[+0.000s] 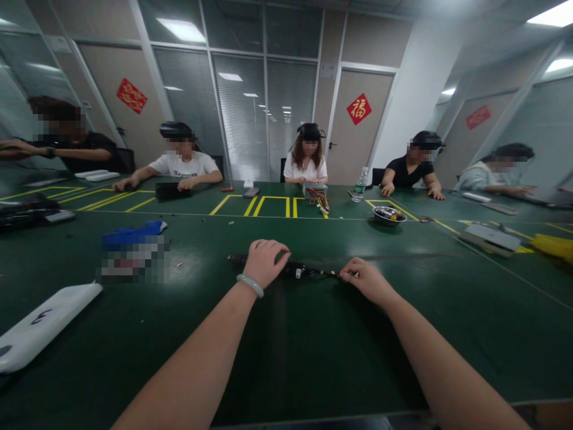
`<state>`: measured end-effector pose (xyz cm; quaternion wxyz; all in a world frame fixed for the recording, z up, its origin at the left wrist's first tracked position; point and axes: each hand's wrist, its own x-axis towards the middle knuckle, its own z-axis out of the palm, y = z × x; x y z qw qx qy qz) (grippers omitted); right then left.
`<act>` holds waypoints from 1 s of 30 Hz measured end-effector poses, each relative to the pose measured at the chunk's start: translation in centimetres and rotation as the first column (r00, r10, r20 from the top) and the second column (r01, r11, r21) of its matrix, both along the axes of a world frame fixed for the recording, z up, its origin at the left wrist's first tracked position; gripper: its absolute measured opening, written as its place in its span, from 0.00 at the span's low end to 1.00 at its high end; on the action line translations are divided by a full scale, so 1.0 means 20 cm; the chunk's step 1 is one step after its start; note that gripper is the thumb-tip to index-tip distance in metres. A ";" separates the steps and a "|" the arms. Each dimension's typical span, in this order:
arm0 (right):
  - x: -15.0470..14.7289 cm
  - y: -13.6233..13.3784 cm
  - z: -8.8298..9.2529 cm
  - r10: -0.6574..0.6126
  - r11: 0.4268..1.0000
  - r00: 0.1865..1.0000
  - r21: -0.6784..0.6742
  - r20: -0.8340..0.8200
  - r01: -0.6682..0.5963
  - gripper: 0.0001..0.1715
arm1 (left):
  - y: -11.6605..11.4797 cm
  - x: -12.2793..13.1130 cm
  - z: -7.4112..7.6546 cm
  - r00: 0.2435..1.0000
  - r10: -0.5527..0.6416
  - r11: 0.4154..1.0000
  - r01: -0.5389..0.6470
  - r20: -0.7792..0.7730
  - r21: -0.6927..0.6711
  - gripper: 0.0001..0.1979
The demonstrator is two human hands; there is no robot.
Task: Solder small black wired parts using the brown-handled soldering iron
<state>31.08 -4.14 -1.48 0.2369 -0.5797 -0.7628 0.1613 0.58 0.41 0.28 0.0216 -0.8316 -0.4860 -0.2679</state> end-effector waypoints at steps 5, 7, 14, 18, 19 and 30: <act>-0.17 -0.05 0.00 -0.168 0.975 0.973 0.172 0.157 0.140 0.12 | -0.05 0.20 -0.06 0.964 -0.255 0.966 0.249 -0.081 -0.070 0.11; -0.23 -0.05 -0.01 -0.186 0.958 0.965 0.252 0.183 0.137 0.11 | -0.03 0.24 -0.10 0.967 -0.230 0.970 0.219 -0.110 -0.101 0.11; -0.31 0.00 -0.05 -0.199 0.939 0.954 0.323 0.223 0.121 0.10 | -0.01 0.27 -0.13 0.956 -0.181 0.983 0.175 -0.230 -0.048 0.09; -0.31 -0.01 -0.05 -0.204 0.939 0.946 0.323 0.252 0.117 0.11 | -0.02 0.28 -0.12 0.949 -0.193 0.981 0.186 -0.247 -0.053 0.08; -0.31 -0.01 -0.05 -0.205 0.940 0.940 0.323 0.271 0.112 0.11 | -0.01 0.28 -0.12 0.950 -0.202 0.979 0.194 -0.240 -0.057 0.07; -0.32 -0.01 -0.07 -0.172 0.931 0.901 0.363 0.398 0.017 0.09 | 0.04 0.24 -0.15 0.958 -0.263 0.965 0.259 -0.119 -0.048 0.07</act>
